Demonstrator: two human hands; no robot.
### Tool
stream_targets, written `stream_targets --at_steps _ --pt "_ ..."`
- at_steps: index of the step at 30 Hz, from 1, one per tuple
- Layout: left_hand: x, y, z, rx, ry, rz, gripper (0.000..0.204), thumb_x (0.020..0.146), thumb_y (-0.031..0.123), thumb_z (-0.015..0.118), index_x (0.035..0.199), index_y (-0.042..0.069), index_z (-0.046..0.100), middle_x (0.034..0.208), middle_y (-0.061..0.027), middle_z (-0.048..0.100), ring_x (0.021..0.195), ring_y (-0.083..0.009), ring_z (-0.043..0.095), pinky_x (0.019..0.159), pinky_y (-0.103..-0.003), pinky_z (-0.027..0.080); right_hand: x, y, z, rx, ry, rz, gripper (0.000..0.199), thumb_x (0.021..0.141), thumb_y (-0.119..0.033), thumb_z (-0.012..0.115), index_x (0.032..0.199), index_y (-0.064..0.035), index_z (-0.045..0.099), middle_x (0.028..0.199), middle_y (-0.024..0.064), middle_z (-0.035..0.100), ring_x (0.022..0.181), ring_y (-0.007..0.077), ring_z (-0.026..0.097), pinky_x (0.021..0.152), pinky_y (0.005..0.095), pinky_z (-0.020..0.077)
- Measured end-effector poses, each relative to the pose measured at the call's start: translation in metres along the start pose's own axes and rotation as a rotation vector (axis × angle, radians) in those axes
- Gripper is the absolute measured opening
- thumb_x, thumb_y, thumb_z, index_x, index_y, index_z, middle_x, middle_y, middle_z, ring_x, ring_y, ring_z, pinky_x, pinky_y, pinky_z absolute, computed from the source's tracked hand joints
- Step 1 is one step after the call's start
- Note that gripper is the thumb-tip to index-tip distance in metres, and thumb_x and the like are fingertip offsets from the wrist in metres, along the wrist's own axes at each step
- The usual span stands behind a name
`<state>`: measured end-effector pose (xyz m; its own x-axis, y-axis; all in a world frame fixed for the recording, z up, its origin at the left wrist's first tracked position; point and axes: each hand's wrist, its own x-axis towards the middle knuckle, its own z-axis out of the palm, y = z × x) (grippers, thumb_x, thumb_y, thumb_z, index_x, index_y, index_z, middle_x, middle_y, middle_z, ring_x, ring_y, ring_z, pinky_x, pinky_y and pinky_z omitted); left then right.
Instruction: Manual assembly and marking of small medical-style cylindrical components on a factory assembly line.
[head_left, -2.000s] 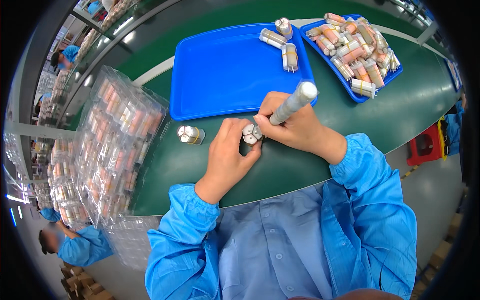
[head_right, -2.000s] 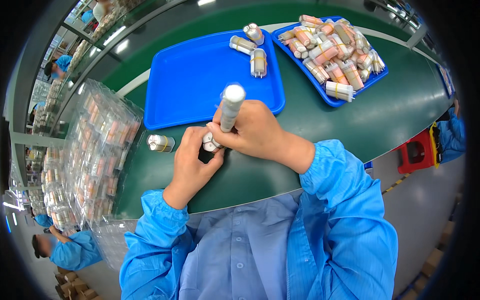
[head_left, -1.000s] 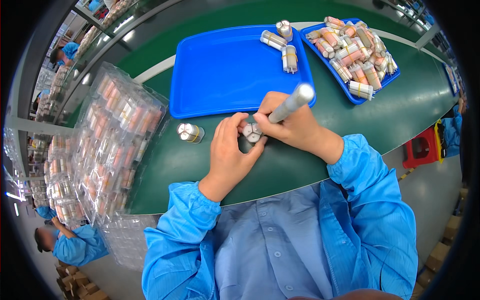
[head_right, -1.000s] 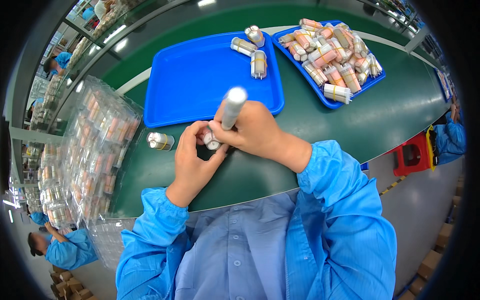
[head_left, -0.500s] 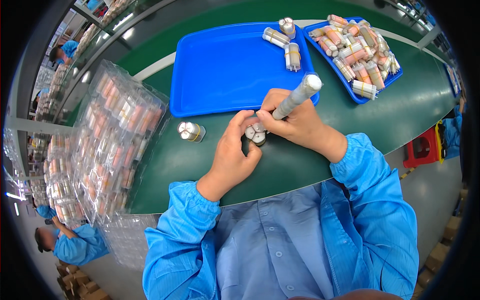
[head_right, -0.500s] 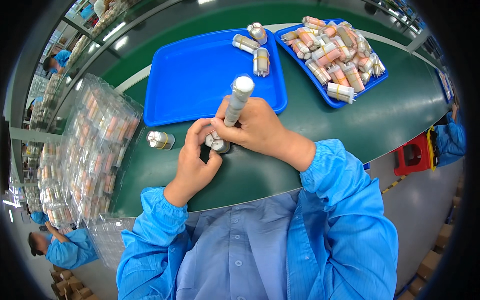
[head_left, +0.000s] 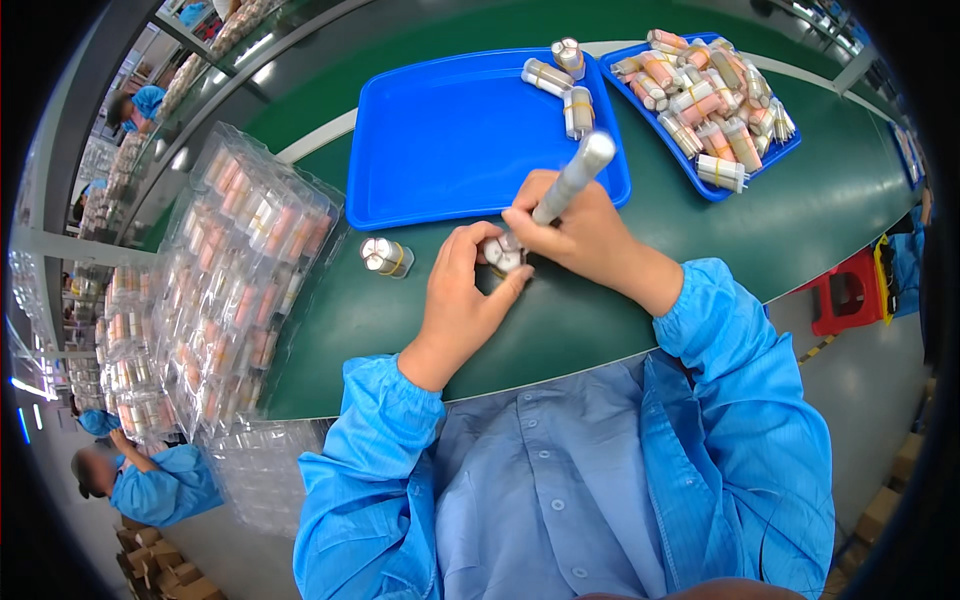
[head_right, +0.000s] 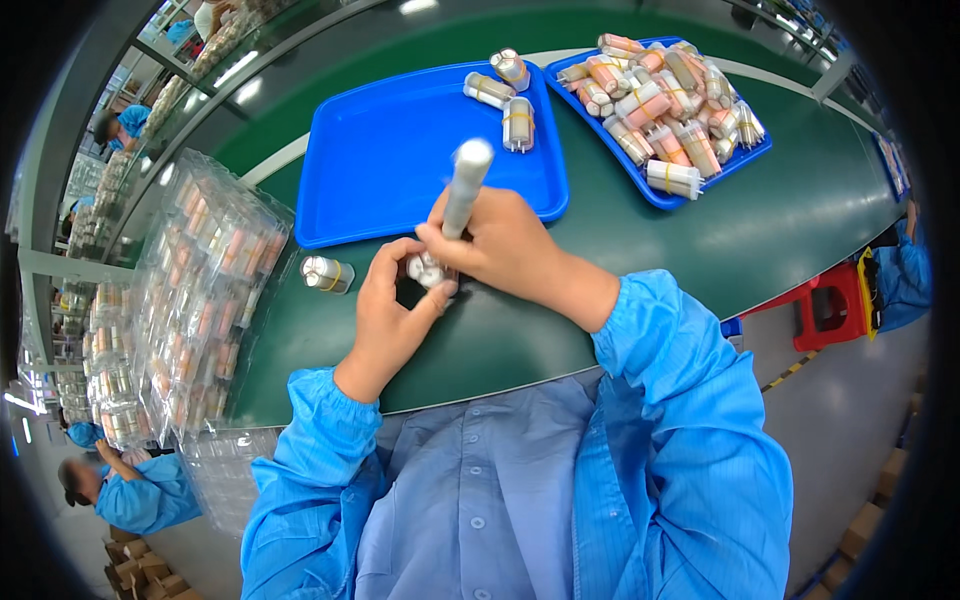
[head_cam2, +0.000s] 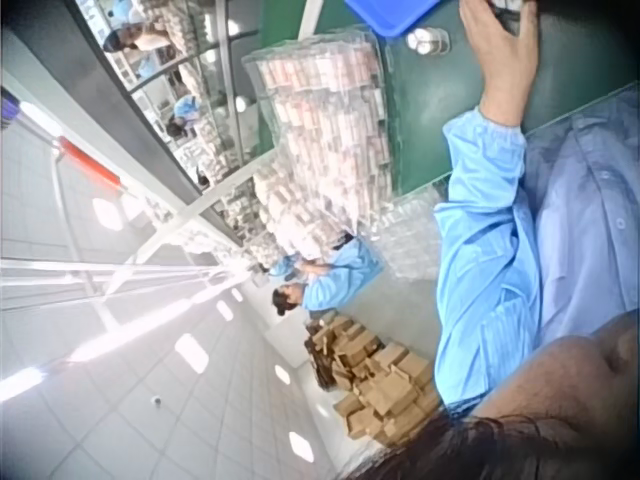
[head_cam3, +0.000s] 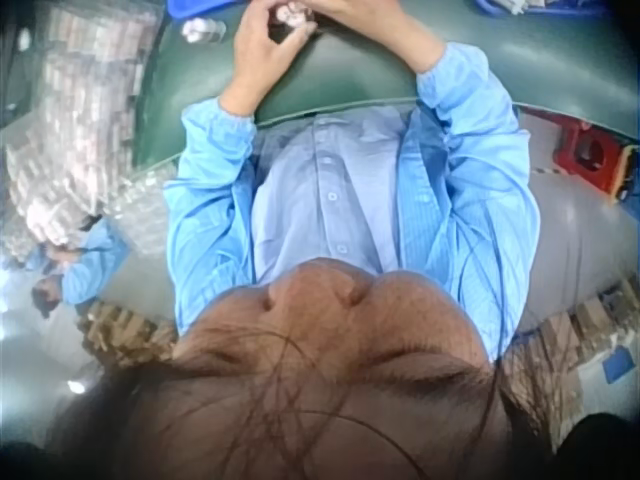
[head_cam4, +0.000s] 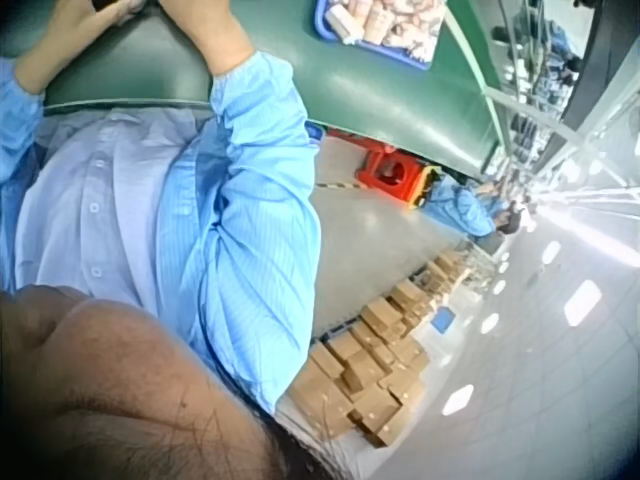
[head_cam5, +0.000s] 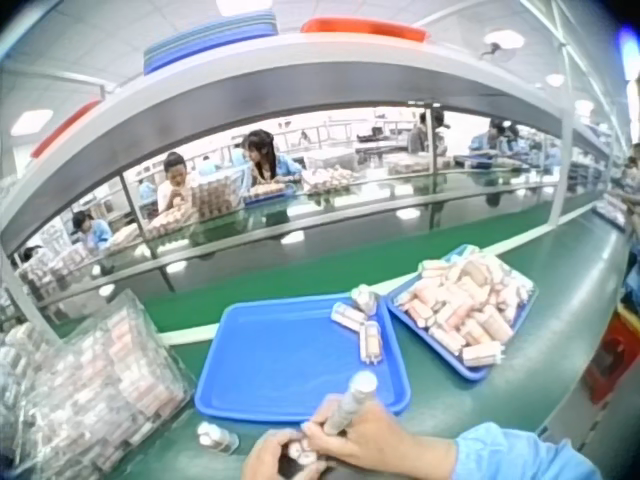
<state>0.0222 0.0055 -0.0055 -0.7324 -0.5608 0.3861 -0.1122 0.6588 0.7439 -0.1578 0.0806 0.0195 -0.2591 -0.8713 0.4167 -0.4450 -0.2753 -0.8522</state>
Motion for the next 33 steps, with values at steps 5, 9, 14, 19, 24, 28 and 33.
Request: stream_targets --at_steps 5,9,14,19,24,28,33 --pt "-0.007 -0.001 -0.016 -0.752 -0.049 -0.342 0.042 0.101 0.007 0.061 0.139 -0.002 0.048 0.123 -0.0133 0.064 0.11 -0.0189 0.064 0.095 -0.034 0.052 0.011 0.0 -0.014 0.158 0.19 0.091 0.019 0.096 -0.015 0.068 0.084 -0.0014 0.066 0.073 0.0048 0.068 0.065 0.0102 0.062 0.059 0.0274 0.0494" --pt "-0.028 0.021 -0.033 -0.685 0.042 -0.409 0.038 0.097 0.004 0.063 0.133 -0.001 0.053 0.12 -0.012 0.064 0.109 -0.019 0.064 0.096 -0.033 0.051 0.009 0.007 -0.011 0.108 0.184 0.069 0.019 0.095 -0.016 0.07 0.083 -0.0016 0.065 0.071 0.0038 0.065 0.064 0.0097 0.06 0.059 0.0275 0.0479" --pt "-0.053 0.019 -0.068 0.145 0.291 -0.246 0.036 0.084 0.004 0.066 0.12 0.001 0.06 0.111 -0.0131 0.066 0.1 -0.0234 0.067 0.089 -0.036 0.053 0.004 0.009 -0.006 0.035 0.175 0.071 0.019 0.092 -0.017 0.072 0.082 -0.0022 0.065 0.068 0.0024 0.063 0.064 0.0087 0.059 0.058 0.028 0.0466" --pt "-0.039 -0.007 -0.073 0.371 0.388 -0.294 0.04 0.088 0.011 0.068 0.126 0.002 0.057 0.113 -0.0135 0.065 0.1 -0.0236 0.066 0.089 -0.036 0.052 -0.001 0.009 0.0 -0.011 0.095 -0.018 0.018 0.092 -0.015 0.072 0.08 -0.0031 0.064 0.07 0.0039 0.066 0.062 0.0129 0.06 0.059 0.0296 0.0469" --pt "-0.033 -0.033 -0.068 0.115 0.389 -0.274 0.055 0.092 0.014 0.072 0.14 0.001 0.049 0.13 -0.0167 0.059 0.107 -0.0207 0.064 0.088 -0.033 0.054 0.001 0.011 -0.001 -0.061 0.089 -0.029 0.019 0.09 -0.017 0.073 0.081 -0.0031 0.065 0.069 0.0047 0.064 0.061 0.015 0.06 0.058 0.0309 0.0468" --pt "-0.026 -0.049 -0.071 -0.057 0.342 -0.235 0.053 0.095 0.013 0.071 0.143 0.002 0.05 0.128 -0.0152 0.062 0.1 -0.0181 0.066 0.083 -0.031 0.055 0.001 0.015 0.002 -0.117 0.081 -0.059 0.018 0.089 -0.018 0.074 0.082 -0.0032 0.065 0.067 0.0063 0.062 0.06 0.0182 0.059 0.057 0.032 0.0466" --pt "-0.013 -0.049 -0.086 -0.227 0.243 -0.295 0.033 0.099 0.012 0.066 0.129 0.0 0.061 0.108 -0.01 0.069 0.083 -0.0158 0.069 0.075 -0.03 0.056 -0.001 0.014 0.002 -0.127 0.076 -0.107 0.018 0.088 -0.017 0.075 0.081 -0.0033 0.065 0.068 0.0076 0.062 0.06 0.0212 0.061 0.057 0.0342 0.0471"
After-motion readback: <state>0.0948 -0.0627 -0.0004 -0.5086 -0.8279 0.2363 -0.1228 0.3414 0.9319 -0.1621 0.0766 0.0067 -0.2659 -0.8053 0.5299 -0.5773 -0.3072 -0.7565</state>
